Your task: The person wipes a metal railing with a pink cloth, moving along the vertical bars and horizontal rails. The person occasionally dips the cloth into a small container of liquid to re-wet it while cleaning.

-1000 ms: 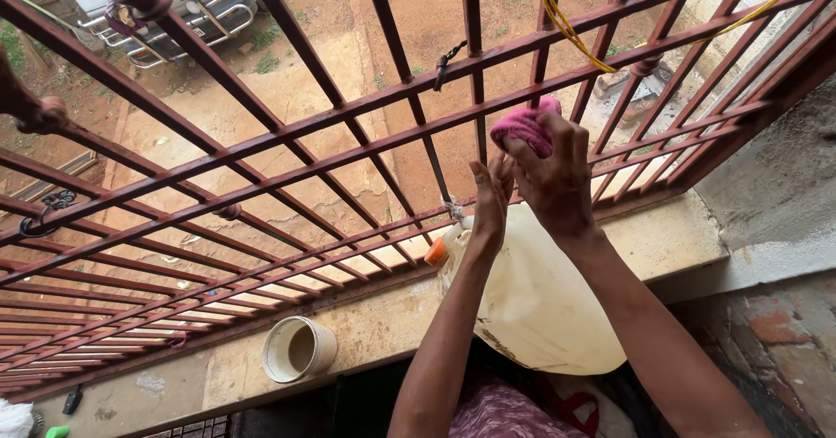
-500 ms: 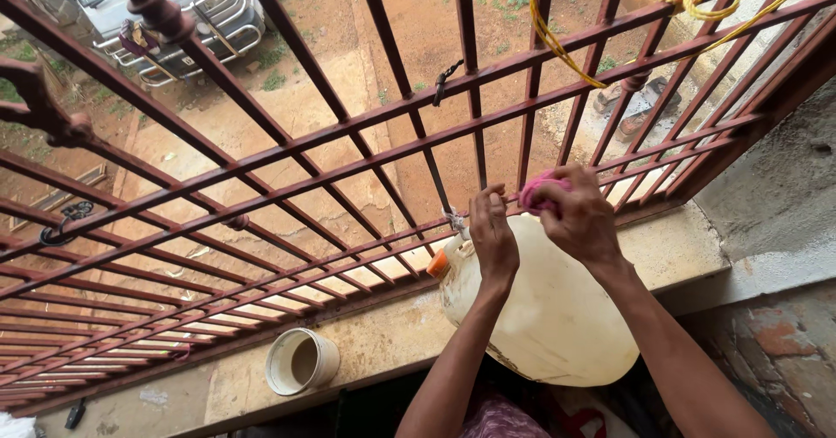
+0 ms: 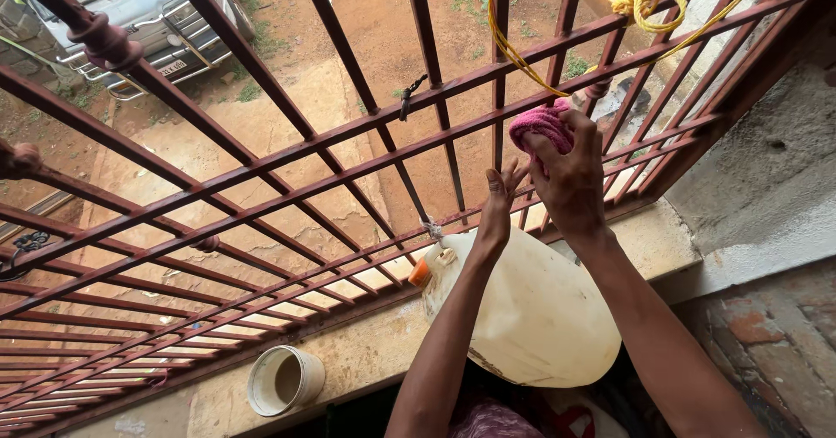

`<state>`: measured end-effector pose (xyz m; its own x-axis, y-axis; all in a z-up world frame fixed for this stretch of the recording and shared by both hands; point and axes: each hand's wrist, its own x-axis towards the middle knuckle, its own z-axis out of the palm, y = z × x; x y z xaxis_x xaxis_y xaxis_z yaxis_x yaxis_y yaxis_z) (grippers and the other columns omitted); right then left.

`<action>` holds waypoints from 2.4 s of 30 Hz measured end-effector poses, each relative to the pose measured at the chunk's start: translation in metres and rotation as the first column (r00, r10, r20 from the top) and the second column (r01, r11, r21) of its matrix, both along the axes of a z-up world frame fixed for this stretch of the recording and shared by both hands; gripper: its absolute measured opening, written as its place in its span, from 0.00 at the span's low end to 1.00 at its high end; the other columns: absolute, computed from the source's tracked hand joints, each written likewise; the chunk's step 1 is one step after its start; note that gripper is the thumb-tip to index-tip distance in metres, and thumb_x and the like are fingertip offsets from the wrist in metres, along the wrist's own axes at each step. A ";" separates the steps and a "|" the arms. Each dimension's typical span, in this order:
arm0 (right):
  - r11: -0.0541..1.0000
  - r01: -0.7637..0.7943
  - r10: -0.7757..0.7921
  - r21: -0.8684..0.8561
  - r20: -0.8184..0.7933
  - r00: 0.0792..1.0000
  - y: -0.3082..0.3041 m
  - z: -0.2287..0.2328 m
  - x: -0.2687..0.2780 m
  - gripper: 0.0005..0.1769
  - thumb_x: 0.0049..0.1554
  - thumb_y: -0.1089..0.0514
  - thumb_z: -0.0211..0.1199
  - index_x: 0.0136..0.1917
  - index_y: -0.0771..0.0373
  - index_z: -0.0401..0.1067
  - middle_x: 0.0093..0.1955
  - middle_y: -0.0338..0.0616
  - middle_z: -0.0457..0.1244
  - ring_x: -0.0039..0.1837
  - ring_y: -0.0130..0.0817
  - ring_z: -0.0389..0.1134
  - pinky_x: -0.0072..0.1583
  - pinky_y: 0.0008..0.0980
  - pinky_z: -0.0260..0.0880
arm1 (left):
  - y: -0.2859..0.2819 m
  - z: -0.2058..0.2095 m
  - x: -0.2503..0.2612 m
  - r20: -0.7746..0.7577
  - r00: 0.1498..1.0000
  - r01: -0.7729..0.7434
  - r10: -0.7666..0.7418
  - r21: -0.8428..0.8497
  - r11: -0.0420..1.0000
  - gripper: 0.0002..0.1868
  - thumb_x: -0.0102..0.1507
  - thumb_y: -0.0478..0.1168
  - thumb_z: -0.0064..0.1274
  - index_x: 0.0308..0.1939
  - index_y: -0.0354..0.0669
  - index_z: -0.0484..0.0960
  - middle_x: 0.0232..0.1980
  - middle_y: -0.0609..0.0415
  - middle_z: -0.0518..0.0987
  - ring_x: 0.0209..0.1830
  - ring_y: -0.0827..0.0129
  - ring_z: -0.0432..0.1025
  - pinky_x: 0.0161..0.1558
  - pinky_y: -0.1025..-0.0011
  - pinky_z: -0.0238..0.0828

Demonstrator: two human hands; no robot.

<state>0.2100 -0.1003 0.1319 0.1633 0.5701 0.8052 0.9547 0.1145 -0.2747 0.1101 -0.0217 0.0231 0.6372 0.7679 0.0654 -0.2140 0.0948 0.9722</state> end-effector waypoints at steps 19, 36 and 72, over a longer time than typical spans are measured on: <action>0.997 -0.068 0.073 0.038 -0.143 0.987 -0.008 -0.018 0.008 0.19 0.54 0.62 0.73 0.59 0.59 0.74 0.68 0.55 0.57 0.69 0.55 0.61 0.66 0.46 0.69 | -0.031 0.008 -0.011 -0.175 0.957 -0.182 0.230 0.252 0.951 0.48 0.69 0.71 0.13 0.79 0.39 0.53 0.83 0.42 0.53 0.84 0.54 0.45 0.79 0.62 0.40; 0.970 -0.090 0.082 -0.227 -0.045 0.996 -0.008 -0.085 0.017 0.20 0.50 0.64 0.70 0.57 0.55 0.76 0.66 0.52 0.59 0.65 0.55 0.64 0.63 0.49 0.70 | -0.048 0.033 0.006 0.040 0.900 -0.417 0.434 0.369 0.831 0.35 0.76 0.59 0.23 0.75 0.36 0.65 0.76 0.41 0.68 0.75 0.53 0.65 0.72 0.62 0.60; 0.983 0.118 -0.142 0.139 0.180 0.973 -0.014 -0.008 0.065 0.18 0.53 0.67 0.73 0.55 0.53 0.75 0.68 0.50 0.55 0.72 0.52 0.57 0.72 0.50 0.62 | 0.018 -0.011 0.088 -0.023 0.992 0.124 -0.122 0.136 0.983 0.51 0.67 0.75 0.11 0.80 0.43 0.53 0.82 0.39 0.56 0.84 0.50 0.47 0.81 0.51 0.37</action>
<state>0.2751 -0.1139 0.1238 0.0676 0.4459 0.8925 0.9968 0.0082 -0.0796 0.1984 -0.0033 0.0117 0.7281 0.6678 0.1547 -0.1949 -0.0147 0.9807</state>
